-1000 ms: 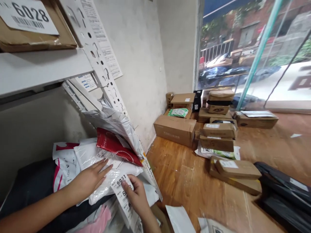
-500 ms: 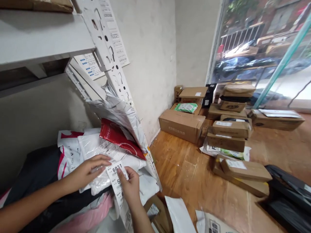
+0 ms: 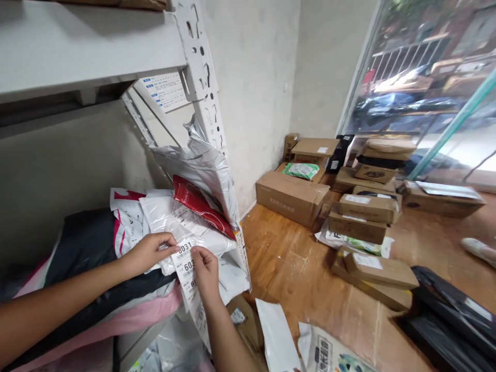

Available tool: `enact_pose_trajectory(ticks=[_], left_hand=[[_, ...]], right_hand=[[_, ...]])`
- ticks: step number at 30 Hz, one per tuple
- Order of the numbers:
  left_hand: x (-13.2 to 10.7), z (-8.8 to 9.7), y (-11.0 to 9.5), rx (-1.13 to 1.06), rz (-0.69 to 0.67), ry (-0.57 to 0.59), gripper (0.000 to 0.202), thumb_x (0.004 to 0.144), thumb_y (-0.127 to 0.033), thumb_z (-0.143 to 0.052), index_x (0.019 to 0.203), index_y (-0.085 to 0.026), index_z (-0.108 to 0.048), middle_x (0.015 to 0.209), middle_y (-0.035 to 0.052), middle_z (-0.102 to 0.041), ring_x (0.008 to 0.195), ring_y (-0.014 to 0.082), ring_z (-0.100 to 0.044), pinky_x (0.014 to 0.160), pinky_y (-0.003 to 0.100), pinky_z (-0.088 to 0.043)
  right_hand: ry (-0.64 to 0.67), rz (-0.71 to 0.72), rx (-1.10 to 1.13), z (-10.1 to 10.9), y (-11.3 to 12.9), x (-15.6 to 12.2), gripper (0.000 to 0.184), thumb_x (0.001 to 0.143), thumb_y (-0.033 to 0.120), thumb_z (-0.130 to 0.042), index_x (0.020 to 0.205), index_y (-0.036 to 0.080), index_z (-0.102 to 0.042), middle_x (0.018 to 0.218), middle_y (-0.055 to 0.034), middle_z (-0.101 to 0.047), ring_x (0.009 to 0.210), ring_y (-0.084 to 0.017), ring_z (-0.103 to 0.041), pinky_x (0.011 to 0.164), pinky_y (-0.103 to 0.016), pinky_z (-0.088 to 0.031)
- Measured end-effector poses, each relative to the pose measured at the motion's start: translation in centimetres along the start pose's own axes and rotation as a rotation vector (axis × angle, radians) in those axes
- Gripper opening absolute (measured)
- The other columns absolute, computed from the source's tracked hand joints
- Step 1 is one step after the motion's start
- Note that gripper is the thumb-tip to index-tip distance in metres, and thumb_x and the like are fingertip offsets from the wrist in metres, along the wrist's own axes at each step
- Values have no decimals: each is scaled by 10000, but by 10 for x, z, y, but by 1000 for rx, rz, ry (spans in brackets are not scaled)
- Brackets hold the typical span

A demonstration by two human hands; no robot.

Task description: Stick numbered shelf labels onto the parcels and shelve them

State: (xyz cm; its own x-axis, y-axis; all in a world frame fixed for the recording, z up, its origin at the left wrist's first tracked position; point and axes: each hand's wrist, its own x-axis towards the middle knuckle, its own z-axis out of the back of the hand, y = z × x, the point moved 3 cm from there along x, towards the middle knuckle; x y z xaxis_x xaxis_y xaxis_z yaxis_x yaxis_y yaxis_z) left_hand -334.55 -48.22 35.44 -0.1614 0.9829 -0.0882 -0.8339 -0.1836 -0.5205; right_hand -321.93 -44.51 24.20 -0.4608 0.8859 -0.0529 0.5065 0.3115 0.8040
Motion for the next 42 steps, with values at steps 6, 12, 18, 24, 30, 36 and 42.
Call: enact_pose_trajectory(ticks=[6,12,18,24,30,36,42], left_hand=[[-5,-5,-4,487,-91,-88,218,928,-305,-459,802,-180,-587,862,67,-581,888,230,-581,820,340,-448],[-10,-25,2,835,-56,-47,221,937,-187,-385,942,-139,-600,971,142,-591,944,299,-576,846,428,-465],[-3,-15,2,813,-29,-55,299,930,-244,-415,1137,-92,-569,1037,166,-584,933,303,-607,821,428,-496],[57,50,-40,787,-421,-293,357,806,-158,-600,1162,-189,-596,1406,139,-468,1430,379,-222,1147,609,-183],[48,30,-23,459,-651,344,298,720,0,-471,827,-219,-644,1173,57,-654,1234,231,-532,1078,397,-389],[31,25,-12,94,-383,321,216,812,-230,-477,946,-218,-647,1005,44,-654,972,233,-600,885,312,-462],[41,20,-5,86,-123,189,263,909,-459,-470,835,-208,-493,787,-18,-523,741,157,-491,687,259,-411]], right_hand=[[-58,106,-191,1,-1,1,485,710,596,-671,558,188,-456,511,52,-389,521,-91,-321,503,-225,-289],[55,62,-230,0,-15,-12,444,644,567,-746,627,190,-513,595,25,-489,572,-121,-405,558,-246,-353],[-108,14,-114,35,-49,-39,648,665,713,-657,524,224,-257,499,74,-248,506,-81,-231,496,-231,-236],[-16,10,98,67,-31,-43,471,700,616,-717,681,193,-511,596,18,-504,541,-110,-410,537,-235,-329],[21,167,63,50,34,-9,384,740,553,-720,829,191,-629,627,4,-578,536,-119,-485,512,-231,-378],[117,194,-76,-4,31,38,397,784,578,-631,803,181,-617,619,3,-568,526,-120,-445,485,-230,-329],[36,235,-206,-11,7,36,357,860,500,-553,694,187,-511,595,29,-477,541,-107,-373,514,-233,-286]])
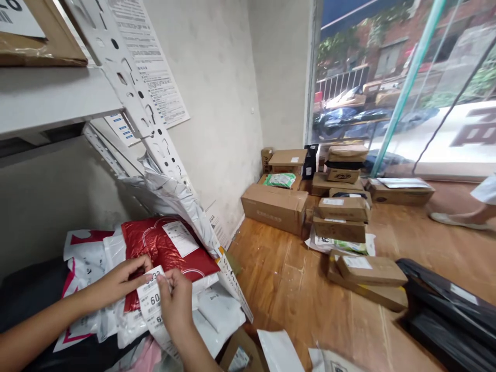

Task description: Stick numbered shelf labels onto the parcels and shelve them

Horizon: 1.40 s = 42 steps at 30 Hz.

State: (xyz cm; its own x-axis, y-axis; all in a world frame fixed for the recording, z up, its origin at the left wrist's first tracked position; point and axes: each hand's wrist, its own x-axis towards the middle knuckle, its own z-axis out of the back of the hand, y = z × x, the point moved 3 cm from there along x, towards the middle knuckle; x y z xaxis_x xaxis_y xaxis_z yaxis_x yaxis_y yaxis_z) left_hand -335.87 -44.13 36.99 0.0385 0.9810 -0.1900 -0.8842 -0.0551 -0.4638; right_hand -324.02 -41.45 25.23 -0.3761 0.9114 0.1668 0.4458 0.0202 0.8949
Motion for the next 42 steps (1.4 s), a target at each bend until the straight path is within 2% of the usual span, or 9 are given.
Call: enact_pose_trajectory(ticks=[6,11,16,21,24,29,34,38,42], left_hand=[[0,-9,2,142,-40,-112,304,968,-445,-336,790,-216,-427,839,5,-486,795,174,-499,753,307,-409],[5,-11,5,207,2,-125,311,967,-450,-296,804,-216,-419,845,24,-478,796,203,-511,760,358,-412],[6,-14,7,255,2,-144,306,967,-427,-281,796,-215,-422,848,35,-479,795,217,-510,757,380,-404],[5,-13,8,206,-14,-171,276,967,-411,-310,801,-217,-414,819,23,-484,775,204,-509,752,369,-410],[6,-13,7,217,-36,-171,272,968,-406,-326,797,-215,-416,829,27,-493,776,201,-508,746,362,-411],[6,-13,6,276,-53,-172,270,978,-381,-321,792,-212,-418,834,28,-503,764,192,-511,723,347,-420],[7,-18,8,430,-47,-176,280,974,-360,-346,806,-189,-492,869,53,-535,776,194,-553,731,336,-461],[10,-14,0,671,45,-216,405,935,-335,-418,1259,-112,-513,1054,143,-588,861,248,-615,771,375,-499],[24,-1,-22,854,-83,-259,642,903,-448,-463,1496,-255,-310,1437,179,-428,1306,410,-396,1019,584,-364]], right_hand=[[-91,45,-128,-1,6,-8,364,862,462,-575,638,191,-481,579,33,-462,562,-112,-387,550,-245,-293],[136,-105,80,1,2,-13,311,811,484,-634,785,175,-609,626,12,-529,568,-126,-428,536,-241,-314],[-50,-117,-12,13,-5,-19,473,806,531,-618,561,196,-391,532,52,-355,534,-93,-303,511,-232,-238],[57,-187,149,14,-9,-34,344,746,480,-718,742,155,-605,672,-19,-621,604,-134,-498,572,-239,-375],[45,-201,131,19,-12,-39,339,767,478,-702,733,150,-624,682,-39,-649,617,-147,-525,580,-247,-393],[55,-218,90,21,-13,-36,355,767,485,-690,684,160,-572,619,-5,-567,577,-123,-460,558,-239,-364],[-33,-97,-36,26,-28,-53,487,810,468,-642,548,214,-320,513,60,-320,507,-88,-302,489,-229,-267],[-64,-27,-106,53,-55,-82,534,839,460,-614,541,219,-243,498,66,-251,484,-85,-267,472,-230,-246],[-320,100,-127,100,-50,-64,376,879,411,-580,618,203,-410,697,-8,-547,662,-150,-518,636,-259,-424]])
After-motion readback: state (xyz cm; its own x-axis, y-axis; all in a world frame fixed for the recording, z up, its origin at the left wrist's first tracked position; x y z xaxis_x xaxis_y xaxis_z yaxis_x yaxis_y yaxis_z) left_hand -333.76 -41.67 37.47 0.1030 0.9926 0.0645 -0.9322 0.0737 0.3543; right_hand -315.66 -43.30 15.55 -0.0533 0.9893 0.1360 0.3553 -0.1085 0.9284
